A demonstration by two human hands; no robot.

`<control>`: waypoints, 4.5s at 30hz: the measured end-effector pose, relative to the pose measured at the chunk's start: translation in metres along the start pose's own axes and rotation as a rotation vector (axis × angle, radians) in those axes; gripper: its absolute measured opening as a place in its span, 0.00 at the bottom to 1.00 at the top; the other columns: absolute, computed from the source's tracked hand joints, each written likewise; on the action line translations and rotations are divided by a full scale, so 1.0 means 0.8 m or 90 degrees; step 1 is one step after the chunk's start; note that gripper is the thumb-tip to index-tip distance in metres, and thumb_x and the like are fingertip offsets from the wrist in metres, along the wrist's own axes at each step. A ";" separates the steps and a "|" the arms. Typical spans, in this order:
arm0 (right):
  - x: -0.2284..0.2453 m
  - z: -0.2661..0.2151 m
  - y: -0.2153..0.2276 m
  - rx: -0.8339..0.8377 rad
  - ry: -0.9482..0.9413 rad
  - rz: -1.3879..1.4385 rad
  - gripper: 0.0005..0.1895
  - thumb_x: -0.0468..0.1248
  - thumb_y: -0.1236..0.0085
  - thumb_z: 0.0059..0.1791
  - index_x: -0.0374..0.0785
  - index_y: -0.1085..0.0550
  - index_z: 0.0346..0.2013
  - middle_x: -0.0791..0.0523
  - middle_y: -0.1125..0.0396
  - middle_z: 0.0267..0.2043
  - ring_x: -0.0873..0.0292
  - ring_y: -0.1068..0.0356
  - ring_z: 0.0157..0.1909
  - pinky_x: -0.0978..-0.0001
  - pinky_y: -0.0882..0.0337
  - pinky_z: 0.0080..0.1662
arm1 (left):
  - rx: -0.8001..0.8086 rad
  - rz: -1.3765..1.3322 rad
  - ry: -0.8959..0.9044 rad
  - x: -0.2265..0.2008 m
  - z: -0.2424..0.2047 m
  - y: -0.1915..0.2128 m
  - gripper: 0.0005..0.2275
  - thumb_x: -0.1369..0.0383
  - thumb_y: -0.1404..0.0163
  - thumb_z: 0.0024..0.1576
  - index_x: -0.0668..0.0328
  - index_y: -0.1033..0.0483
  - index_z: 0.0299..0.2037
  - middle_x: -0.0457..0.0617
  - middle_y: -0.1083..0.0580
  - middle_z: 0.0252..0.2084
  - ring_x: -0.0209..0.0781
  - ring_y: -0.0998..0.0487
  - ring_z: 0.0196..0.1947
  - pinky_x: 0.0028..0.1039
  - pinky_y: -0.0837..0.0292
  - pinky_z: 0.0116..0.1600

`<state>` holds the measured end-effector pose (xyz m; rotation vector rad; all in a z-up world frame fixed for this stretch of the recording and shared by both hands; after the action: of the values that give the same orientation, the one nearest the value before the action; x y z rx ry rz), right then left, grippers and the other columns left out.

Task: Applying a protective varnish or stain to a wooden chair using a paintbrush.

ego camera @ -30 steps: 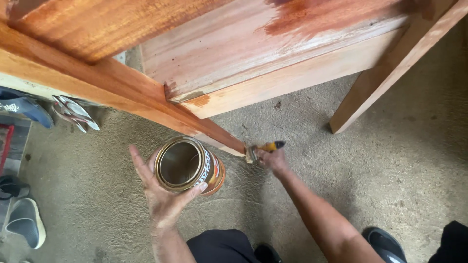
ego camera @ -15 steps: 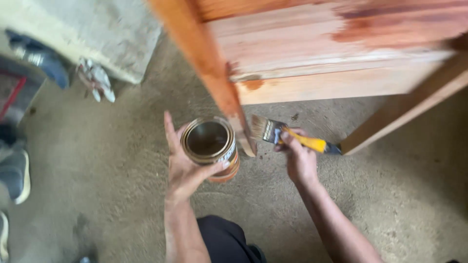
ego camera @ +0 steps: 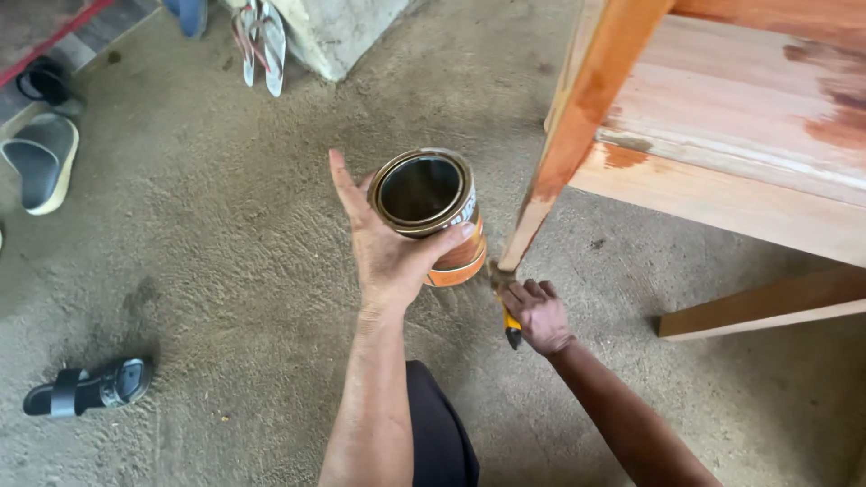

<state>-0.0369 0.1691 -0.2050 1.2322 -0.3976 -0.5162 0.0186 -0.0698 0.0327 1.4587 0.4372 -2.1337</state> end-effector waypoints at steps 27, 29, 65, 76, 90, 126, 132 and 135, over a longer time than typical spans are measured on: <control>0.001 0.009 -0.040 0.011 -0.028 0.042 0.29 0.34 0.43 0.34 0.41 0.27 0.51 0.53 0.27 0.49 0.53 0.25 0.45 0.56 0.29 0.45 | -0.005 0.004 0.030 0.022 0.022 0.026 0.68 0.63 0.27 0.36 0.62 0.76 0.77 0.54 0.28 0.62 0.49 0.21 0.61 0.39 0.28 0.70; -0.010 0.039 0.018 0.053 -0.099 0.050 0.22 0.37 0.41 0.42 0.46 0.26 0.51 0.56 0.27 0.45 0.55 0.25 0.41 0.58 0.28 0.44 | -0.002 0.009 0.032 0.019 0.030 0.024 0.68 0.62 0.26 0.36 0.62 0.76 0.77 0.55 0.28 0.62 0.49 0.21 0.61 0.39 0.29 0.70; -0.007 0.000 0.060 -0.234 -0.028 -0.003 0.19 0.39 0.38 0.45 0.42 0.27 0.50 0.57 0.34 0.41 0.57 0.29 0.40 0.60 0.30 0.41 | -0.060 0.012 -0.096 -0.040 -0.020 -0.020 0.67 0.69 0.26 0.42 0.57 0.78 0.78 0.59 0.34 0.69 0.51 0.26 0.68 0.43 0.32 0.77; 0.014 -0.004 -0.051 0.181 -0.144 -0.004 0.21 0.34 0.48 0.48 0.42 0.31 0.56 0.52 0.32 0.54 0.55 0.28 0.44 0.57 0.27 0.44 | -0.087 -0.075 -0.029 -0.028 -0.009 -0.005 0.66 0.74 0.29 0.40 0.60 0.80 0.77 0.58 0.35 0.66 0.50 0.28 0.66 0.43 0.32 0.74; 0.009 -0.012 -0.068 0.133 -0.168 0.057 0.17 0.38 0.47 0.47 0.45 0.28 0.51 0.56 0.31 0.50 0.54 0.27 0.49 0.58 0.27 0.50 | -0.075 -0.139 0.008 0.009 0.004 0.003 0.66 0.75 0.29 0.41 0.58 0.80 0.78 0.57 0.35 0.66 0.49 0.28 0.67 0.42 0.32 0.75; -0.020 0.073 0.283 -0.426 -0.078 0.037 0.13 0.37 0.35 0.51 0.37 0.28 0.47 0.57 0.31 0.41 0.66 0.32 0.33 0.74 0.28 0.30 | -0.118 -0.038 0.029 -0.004 0.001 0.007 0.65 0.75 0.29 0.37 0.63 0.76 0.76 0.58 0.34 0.63 0.50 0.27 0.63 0.43 0.31 0.69; -0.013 0.047 0.189 -0.344 0.089 -0.264 0.15 0.36 0.41 0.47 0.38 0.28 0.47 0.51 0.32 0.45 0.63 0.32 0.34 0.69 0.28 0.30 | -0.142 -0.062 0.031 -0.017 -0.003 0.012 0.65 0.74 0.29 0.36 0.64 0.75 0.76 0.58 0.35 0.63 0.50 0.28 0.63 0.43 0.32 0.69; 0.004 0.039 0.198 -0.214 0.090 -0.125 0.15 0.38 0.44 0.41 0.41 0.29 0.42 0.55 0.34 0.48 0.58 0.27 0.40 0.61 0.24 0.39 | -0.151 -0.067 0.032 -0.025 -0.007 0.009 0.65 0.74 0.29 0.36 0.64 0.75 0.76 0.58 0.35 0.64 0.50 0.28 0.64 0.42 0.32 0.69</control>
<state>-0.0267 0.1812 -0.0439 0.9775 -0.0648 -0.6313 0.0328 -0.0677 0.0496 1.3832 0.7728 -2.0465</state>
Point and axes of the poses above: each hand's wrist, its own z-axis towards the middle knuckle, its own y-axis out of the back of the hand, x = y × z, the point moved 2 cm from there along z, towards the middle knuckle
